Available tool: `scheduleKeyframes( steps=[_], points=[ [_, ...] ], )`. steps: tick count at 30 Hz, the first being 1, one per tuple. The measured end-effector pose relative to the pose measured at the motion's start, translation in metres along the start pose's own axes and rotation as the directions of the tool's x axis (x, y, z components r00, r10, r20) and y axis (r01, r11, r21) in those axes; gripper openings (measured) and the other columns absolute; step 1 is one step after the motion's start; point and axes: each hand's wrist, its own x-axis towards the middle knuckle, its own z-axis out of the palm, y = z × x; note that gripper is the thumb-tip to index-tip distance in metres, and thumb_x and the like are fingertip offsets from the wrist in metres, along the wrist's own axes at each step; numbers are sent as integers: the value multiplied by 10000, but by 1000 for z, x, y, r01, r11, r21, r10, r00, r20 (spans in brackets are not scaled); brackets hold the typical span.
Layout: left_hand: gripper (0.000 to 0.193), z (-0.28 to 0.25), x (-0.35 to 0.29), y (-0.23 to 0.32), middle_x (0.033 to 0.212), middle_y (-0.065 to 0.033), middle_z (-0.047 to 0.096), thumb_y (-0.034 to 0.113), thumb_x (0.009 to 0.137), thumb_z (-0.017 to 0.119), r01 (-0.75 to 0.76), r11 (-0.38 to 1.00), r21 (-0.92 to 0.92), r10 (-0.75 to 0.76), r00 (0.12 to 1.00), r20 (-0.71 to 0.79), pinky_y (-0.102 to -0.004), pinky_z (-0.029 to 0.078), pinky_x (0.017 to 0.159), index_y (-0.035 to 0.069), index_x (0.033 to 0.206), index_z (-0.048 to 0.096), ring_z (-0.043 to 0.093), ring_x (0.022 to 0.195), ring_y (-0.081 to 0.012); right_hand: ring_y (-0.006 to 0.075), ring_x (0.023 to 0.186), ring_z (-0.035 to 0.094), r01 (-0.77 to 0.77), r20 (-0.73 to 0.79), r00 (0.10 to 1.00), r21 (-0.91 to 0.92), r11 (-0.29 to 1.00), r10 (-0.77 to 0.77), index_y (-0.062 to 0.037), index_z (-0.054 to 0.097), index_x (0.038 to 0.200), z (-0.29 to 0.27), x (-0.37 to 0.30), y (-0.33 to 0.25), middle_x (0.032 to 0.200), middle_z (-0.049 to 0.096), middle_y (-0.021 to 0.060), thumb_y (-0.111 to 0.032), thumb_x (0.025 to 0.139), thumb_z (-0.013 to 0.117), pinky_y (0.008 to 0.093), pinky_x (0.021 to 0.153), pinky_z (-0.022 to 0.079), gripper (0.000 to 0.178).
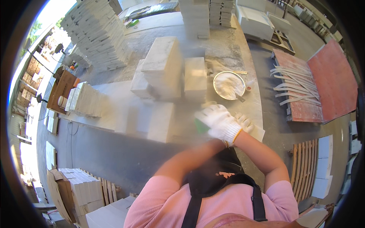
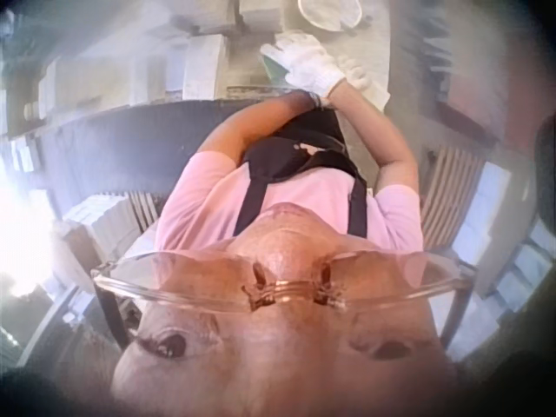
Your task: The person repeatedly sands the edges of white rectangular tiles using a green sanding block and a metal scraper. They work on one tile at a time, flipping it to sand multiple edges, then place it on a stack. The person also uses a small metal tool to scrape or apply material from a bowl onto the tile edges.
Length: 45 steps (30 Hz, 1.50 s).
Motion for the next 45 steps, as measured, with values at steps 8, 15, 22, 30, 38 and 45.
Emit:
scheduleKeyframes(
  steps=[8,15,22,30,38,45],
  points=[
    [393,-22,61,-22,754,-108,697,476,966,570,-111,994,-23,112,929,352,-436,526,640,155,818,742,688,700,-303,221,1341,525,-17,-278,558,938,346,782,1,401,1562,-31,-179,36,1485,543,135,-64,803,812,381,1130,420,866],
    [425,-39,101,-26,933,-140,758,553,957,549,111,955,-275,37,877,480,-451,560,726,221,1081,784,720,823,-349,201,1391,456,93,-368,207,930,356,907,-1,372,1581,-14,-306,32,1539,489,91,-384,964,703,354,1171,340,798],
    [331,-13,102,-16,1036,-107,742,477,935,634,-14,996,-92,60,854,517,-473,535,848,209,1072,772,684,950,-350,174,1444,419,96,-93,107,992,82,990,-14,402,1572,60,-312,48,1601,444,90,-291,1034,603,327,1204,285,638],
    [742,-27,60,19,1339,-105,611,441,673,817,9,978,-207,49,960,275,-510,438,1045,120,1315,630,545,1241,-378,164,1420,449,189,26,103,981,-45,994,-13,405,1570,79,-284,65,1578,471,91,-237,1009,630,312,1182,317,645],
    [695,-24,41,25,1308,-92,626,411,633,840,35,958,-286,14,986,168,-499,425,1049,103,1235,680,547,1251,-343,198,1283,571,-246,-157,97,953,176,983,-4,463,1526,96,-235,71,1432,591,173,-335,950,716,329,1080,435,711],
    [654,-18,40,22,1268,-65,650,407,632,843,43,950,-311,-4,992,125,-488,430,1028,113,1198,700,565,1234,-320,180,1296,560,-68,167,-14,983,-168,986,13,451,1532,89,-226,87,1461,587,126,-322,1006,638,304,1087,425,651]
  ],
)
